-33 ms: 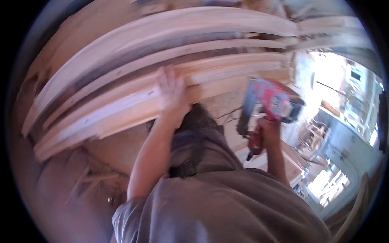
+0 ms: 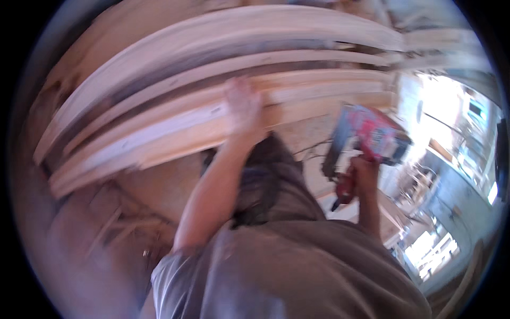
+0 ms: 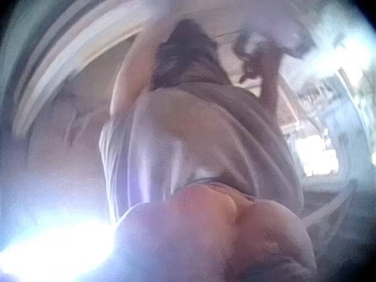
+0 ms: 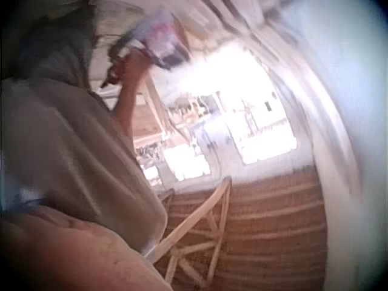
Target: The person applies a substance from a container onto wooden beams using a brush and subsequently uses a power nailer to secure the wood pieces together.
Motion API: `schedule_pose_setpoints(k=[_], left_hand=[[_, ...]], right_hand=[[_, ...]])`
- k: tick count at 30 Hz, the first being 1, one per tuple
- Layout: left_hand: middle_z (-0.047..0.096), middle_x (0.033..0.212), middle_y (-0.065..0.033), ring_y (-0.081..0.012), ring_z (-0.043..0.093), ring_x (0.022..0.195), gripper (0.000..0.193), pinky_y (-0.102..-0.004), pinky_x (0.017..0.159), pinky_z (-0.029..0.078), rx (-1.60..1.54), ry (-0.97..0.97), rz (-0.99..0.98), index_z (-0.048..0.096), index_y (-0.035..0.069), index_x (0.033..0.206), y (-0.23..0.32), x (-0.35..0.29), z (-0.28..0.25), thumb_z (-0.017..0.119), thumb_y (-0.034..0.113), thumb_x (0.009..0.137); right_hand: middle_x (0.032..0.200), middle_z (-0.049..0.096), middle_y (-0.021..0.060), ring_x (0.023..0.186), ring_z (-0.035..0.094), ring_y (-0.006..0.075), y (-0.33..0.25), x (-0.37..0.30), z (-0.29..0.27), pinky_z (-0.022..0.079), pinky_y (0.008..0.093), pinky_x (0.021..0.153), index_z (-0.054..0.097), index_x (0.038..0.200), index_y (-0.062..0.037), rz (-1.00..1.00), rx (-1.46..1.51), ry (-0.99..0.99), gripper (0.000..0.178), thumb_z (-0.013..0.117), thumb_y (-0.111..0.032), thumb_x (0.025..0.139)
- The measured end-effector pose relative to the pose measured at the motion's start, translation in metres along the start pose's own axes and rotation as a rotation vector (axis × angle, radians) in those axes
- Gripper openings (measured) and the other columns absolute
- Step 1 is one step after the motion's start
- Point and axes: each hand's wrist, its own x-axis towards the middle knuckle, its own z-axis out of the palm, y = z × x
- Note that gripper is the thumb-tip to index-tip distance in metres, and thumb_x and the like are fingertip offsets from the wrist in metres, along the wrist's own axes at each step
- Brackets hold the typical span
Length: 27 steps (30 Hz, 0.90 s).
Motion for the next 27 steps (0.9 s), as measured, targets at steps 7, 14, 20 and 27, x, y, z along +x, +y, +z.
schedule_pose_setpoints(k=[7, 14, 20, 27], left_hand=[[0.027, 0.163, -0.0286, -0.0482, 0.013, 0.155, 0.08, -0.0608, 0.126, 0.01, 0.115, -0.484, 0.108, 0.052, 0.004, 0.142, 0.007, 0.019, -0.08, 0.08, 0.036, 0.073], [0.063, 0.108, -0.0134, -0.0346, 0.056, 0.114, 0.027, -0.0479, 0.106, 0.045, 0.01, -0.461, 0.263, 0.072, 0.004, 0.099, -0.076, -0.068, -0.139, 0.067, 0.019, 0.077], [0.064, 0.108, -0.0138, -0.0341, 0.059, 0.112, 0.031, -0.0455, 0.1, 0.051, 0.087, -0.414, 0.177, 0.071, 0.006, 0.097, -0.127, -0.116, -0.194, 0.074, 0.017, 0.068], [0.062, 0.105, -0.0158, -0.0366, 0.06, 0.101, 0.022, -0.0478, 0.085, 0.051, 0.337, -0.36, -0.006, 0.066, 0.007, 0.093, -0.221, -0.189, -0.313, 0.075, 0.009, 0.072]], right_hand=[[0.079, 0.06, 0.0099, 0.047, 0.054, 0.0168, 0.049, -0.124, 0.081, 0.045, 0.0305, 0.043, 0.062, 0.117, 0.0046, -0.122, 0.192, 0.1, 0.044, 0.059, 0.004, 0.073], [0.07, 0.057, 0.0038, 0.05, 0.054, 0.0123, 0.081, -0.208, 0.151, 0.042, 0.0286, 0.044, 0.065, 0.11, 0.0034, -0.032, 0.032, 0.134, 0.038, 0.063, 0.004, 0.073], [0.064, 0.056, 0.0022, 0.049, 0.054, 0.0127, 0.069, -0.239, 0.177, 0.046, 0.0297, 0.045, 0.067, 0.107, -0.0004, 0.039, -0.02, 0.048, 0.029, 0.066, -0.001, 0.078], [0.059, 0.056, 0.0042, 0.046, 0.055, 0.0144, 0.092, -0.232, 0.183, 0.042, 0.0321, 0.042, 0.059, 0.075, -0.0039, 0.003, -0.125, -0.018, 0.007, 0.064, -0.005, 0.08]])
